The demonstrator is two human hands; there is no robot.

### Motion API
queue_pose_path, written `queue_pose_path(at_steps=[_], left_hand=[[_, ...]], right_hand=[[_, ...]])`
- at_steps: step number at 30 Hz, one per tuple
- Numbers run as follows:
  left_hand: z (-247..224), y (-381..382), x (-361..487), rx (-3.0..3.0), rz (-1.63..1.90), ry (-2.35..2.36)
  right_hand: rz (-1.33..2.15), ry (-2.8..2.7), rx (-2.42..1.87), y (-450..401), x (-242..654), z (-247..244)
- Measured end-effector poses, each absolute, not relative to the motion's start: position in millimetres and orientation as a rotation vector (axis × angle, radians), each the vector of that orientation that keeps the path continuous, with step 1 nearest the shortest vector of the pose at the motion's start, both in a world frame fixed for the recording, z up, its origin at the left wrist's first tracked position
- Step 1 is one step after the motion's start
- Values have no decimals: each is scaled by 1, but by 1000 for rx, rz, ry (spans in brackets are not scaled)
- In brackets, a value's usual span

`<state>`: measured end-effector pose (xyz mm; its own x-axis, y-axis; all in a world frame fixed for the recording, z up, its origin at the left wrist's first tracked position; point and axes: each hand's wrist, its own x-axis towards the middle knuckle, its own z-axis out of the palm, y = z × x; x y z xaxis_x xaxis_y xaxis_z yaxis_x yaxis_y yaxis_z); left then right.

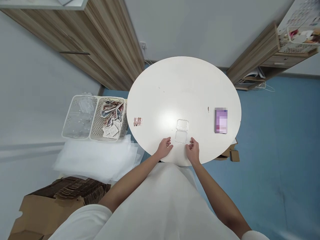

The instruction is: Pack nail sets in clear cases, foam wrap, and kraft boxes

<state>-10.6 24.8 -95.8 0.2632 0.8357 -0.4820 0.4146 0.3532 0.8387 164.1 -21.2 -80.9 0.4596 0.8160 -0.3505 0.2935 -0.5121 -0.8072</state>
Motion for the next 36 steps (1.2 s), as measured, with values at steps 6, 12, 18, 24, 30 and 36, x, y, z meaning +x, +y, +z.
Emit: queue_pose_path(at_steps=[6, 12, 18, 24, 30, 36], left_hand=[[-87, 39, -82, 1376, 485, 1372], [-68, 96, -178, 1675, 449, 1597], [-62, 153, -203, 1843, 90, 1640], [-71, 173, -195, 1837, -25, 1602], [-83, 175, -198, 1860, 95, 1554], [-87, 174, -198, 1835, 150, 1545]], right_hand=[[784, -1132, -2001, -17, 121, -64], [990, -1500, -1874, 39, 50, -69], [1046, -1786, -1859, 107, -4, -83], [985, -1874, -1933, 145, -33, -90], [901, -1899, -2042, 154, -46, -97], [868, -1889, -2090, 154, -50, -97]])
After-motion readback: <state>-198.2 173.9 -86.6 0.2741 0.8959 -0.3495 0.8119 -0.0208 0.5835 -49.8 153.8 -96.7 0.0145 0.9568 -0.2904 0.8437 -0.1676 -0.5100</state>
